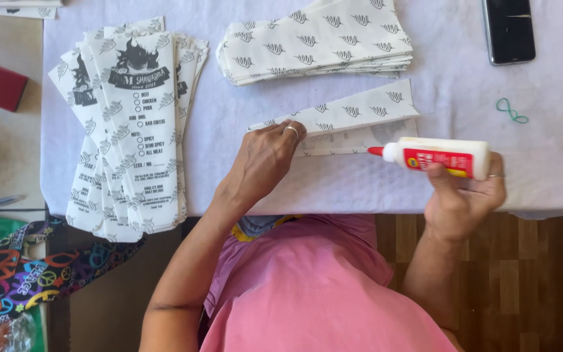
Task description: Folding and gluing printed paper sheets to assemble packaging pouches.
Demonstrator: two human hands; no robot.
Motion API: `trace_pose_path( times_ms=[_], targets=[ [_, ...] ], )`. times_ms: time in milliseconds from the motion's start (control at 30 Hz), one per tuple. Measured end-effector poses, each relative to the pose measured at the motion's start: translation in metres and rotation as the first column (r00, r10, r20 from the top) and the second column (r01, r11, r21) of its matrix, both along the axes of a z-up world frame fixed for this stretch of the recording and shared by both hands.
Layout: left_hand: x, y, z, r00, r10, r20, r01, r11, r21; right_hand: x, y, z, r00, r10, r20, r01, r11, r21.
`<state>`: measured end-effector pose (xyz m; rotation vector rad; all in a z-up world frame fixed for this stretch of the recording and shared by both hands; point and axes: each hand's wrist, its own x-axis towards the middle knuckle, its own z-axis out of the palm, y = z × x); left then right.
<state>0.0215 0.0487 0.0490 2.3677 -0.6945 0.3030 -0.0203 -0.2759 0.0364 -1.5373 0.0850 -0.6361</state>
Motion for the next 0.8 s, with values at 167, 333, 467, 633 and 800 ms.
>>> trace_pose_path(
  times_ms=[167,333,467,633,800],
  targets=[
    [0.008,0.001,0.013,0.998,0.060,-0.035,-0.055,0.991,0.120,0.007,0.019,-0.019,0.997,0.018,-0.069,-0.020,0.999,-0.028],
    [0.015,0.004,0.013,0.990,0.078,-0.115,-0.061,0.987,0.145,0.007,0.014,-0.021,0.998,0.042,-0.047,-0.046,0.996,-0.079],
    [0.018,0.011,0.001,0.989,0.022,-0.147,-0.007,0.995,0.104,0.008,-0.022,-0.016,0.992,-0.086,-0.096,0.074,0.990,-0.119],
    [0.020,0.013,0.005,0.982,0.025,-0.185,-0.005,0.994,0.105,0.003,-0.071,-0.011,0.987,-0.155,-0.039,0.152,0.985,-0.083],
    [0.024,0.014,0.011,0.969,0.032,-0.247,-0.007,0.995,0.100,0.000,-0.080,-0.007,0.986,-0.167,-0.015,0.165,0.983,-0.077]
  ],
)
